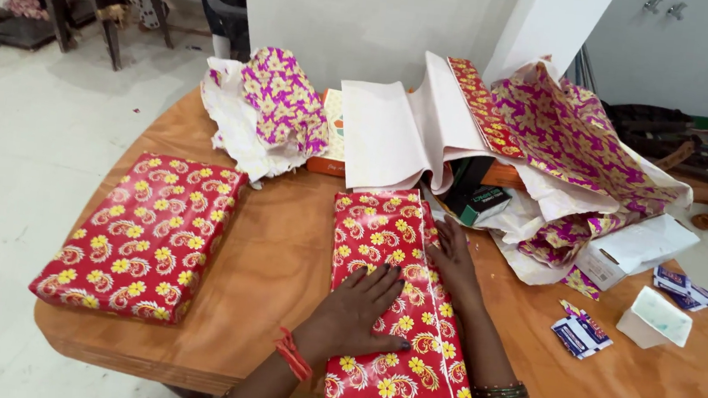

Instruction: The person wraps a rectangular box with red floral wrapping paper on a wooden table. They fold the paper around the box, crease the edges, and secure the seams with clear tape. A second wrapped gift is visible on the table.

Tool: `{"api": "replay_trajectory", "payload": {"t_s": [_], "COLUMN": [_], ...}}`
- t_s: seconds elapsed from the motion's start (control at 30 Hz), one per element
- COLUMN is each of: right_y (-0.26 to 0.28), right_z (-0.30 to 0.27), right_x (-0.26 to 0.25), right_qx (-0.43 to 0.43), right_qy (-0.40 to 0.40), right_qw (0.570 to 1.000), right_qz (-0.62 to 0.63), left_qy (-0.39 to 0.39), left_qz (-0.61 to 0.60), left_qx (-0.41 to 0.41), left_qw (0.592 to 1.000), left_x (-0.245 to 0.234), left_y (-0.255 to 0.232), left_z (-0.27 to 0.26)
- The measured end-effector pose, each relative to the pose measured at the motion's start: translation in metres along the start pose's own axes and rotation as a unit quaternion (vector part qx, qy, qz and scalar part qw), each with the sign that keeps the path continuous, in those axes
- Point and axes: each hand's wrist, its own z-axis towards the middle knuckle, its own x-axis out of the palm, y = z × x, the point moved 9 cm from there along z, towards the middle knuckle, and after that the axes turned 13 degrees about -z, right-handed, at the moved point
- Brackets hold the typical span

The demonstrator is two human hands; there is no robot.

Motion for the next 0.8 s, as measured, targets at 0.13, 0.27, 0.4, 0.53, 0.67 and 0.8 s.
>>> {"api": "replay_trajectory", "payload": {"t_s": [0.13,0.27,0.4,0.53,0.67,0.8], "right_y": [-0.001,-0.007,-0.008,-0.002,0.029,0.099], "right_z": [0.004,0.006,0.017,0.024,0.022,0.019], "right_x": [0.003,0.003,0.006,0.01,-0.003,-0.012], "right_qx": [-0.017,0.015,0.023,0.03,-0.043,-0.316], "right_qy": [0.009,0.009,0.008,0.018,-0.021,-0.165], "right_qw": [0.997,0.999,0.998,0.998,0.983,0.699], "right_qz": [-0.075,-0.041,-0.05,-0.049,-0.175,-0.62], "left_qy": [0.017,0.032,0.015,-0.006,-0.016,-0.023], "left_qz": [-0.014,-0.03,-0.029,-0.027,-0.026,-0.032], "left_qx": [0.0,-0.012,-0.009,-0.003,0.005,0.014], "left_qw": [1.0,0.999,0.999,1.0,1.0,0.999], "left_x": [-0.001,-0.002,-0.005,-0.004,-0.001,0.005], "left_y": [-0.002,-0.001,0.007,0.015,0.017,0.018], "left_z": [-0.001,-0.001,0.004,0.01,0.011,0.012]}}
